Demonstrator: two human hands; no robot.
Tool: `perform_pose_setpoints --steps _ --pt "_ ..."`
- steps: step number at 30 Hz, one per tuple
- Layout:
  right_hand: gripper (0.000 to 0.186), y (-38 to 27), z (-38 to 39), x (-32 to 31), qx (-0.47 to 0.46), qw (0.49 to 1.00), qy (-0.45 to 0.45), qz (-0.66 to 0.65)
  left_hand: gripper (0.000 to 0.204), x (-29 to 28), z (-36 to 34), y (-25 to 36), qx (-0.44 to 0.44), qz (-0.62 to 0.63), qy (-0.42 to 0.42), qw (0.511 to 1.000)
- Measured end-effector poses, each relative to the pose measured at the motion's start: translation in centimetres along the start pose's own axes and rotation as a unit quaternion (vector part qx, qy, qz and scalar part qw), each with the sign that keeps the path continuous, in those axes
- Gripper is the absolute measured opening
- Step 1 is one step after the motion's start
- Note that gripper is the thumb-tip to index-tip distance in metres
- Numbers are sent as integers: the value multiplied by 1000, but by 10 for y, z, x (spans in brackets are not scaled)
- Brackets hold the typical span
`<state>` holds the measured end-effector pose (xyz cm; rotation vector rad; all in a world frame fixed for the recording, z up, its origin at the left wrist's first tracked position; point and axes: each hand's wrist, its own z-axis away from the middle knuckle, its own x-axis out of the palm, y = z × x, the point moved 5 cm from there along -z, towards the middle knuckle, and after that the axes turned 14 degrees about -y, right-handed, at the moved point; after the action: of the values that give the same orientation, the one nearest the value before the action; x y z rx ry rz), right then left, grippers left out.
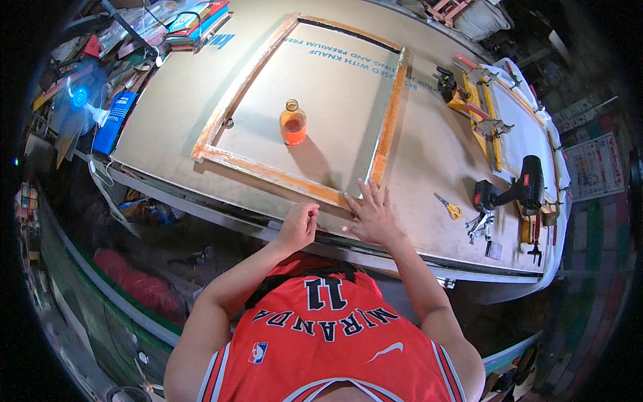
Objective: The person applies a liquid finish to a rectangular wooden frame on a workbench, using a small bottle to pour and hands to spread the liquid along the frame edges. The person repeatedly pours and rubs the finish into the wood, rotating the frame to cover different sides.
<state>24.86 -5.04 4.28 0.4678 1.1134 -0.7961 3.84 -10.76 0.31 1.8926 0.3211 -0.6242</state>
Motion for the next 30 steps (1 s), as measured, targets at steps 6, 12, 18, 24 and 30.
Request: perform_pose_setpoints --steps 6,12,18,24,30 --pt "92 -9 -7 -5 -36 999 4 -3 35 -3 1 -1 7 -4 11 1000" --pt "94 -28 -19 -11 -55 998 -16 3 35 -8 3 -3 3 7 12 1000" --pt "93 -23 -26 -18 -25 999 -38 -13 32 -21 10 -7 -12 -12 21 1000" --pt "94 -20 -26 -11 -24 999 -27 -23 30 -26 16 -11 -17 -6 26 1000" --pt "94 -20 -11 -14 -7 998 -51 -40 30 -30 22 -14 -13 -11 34 999"
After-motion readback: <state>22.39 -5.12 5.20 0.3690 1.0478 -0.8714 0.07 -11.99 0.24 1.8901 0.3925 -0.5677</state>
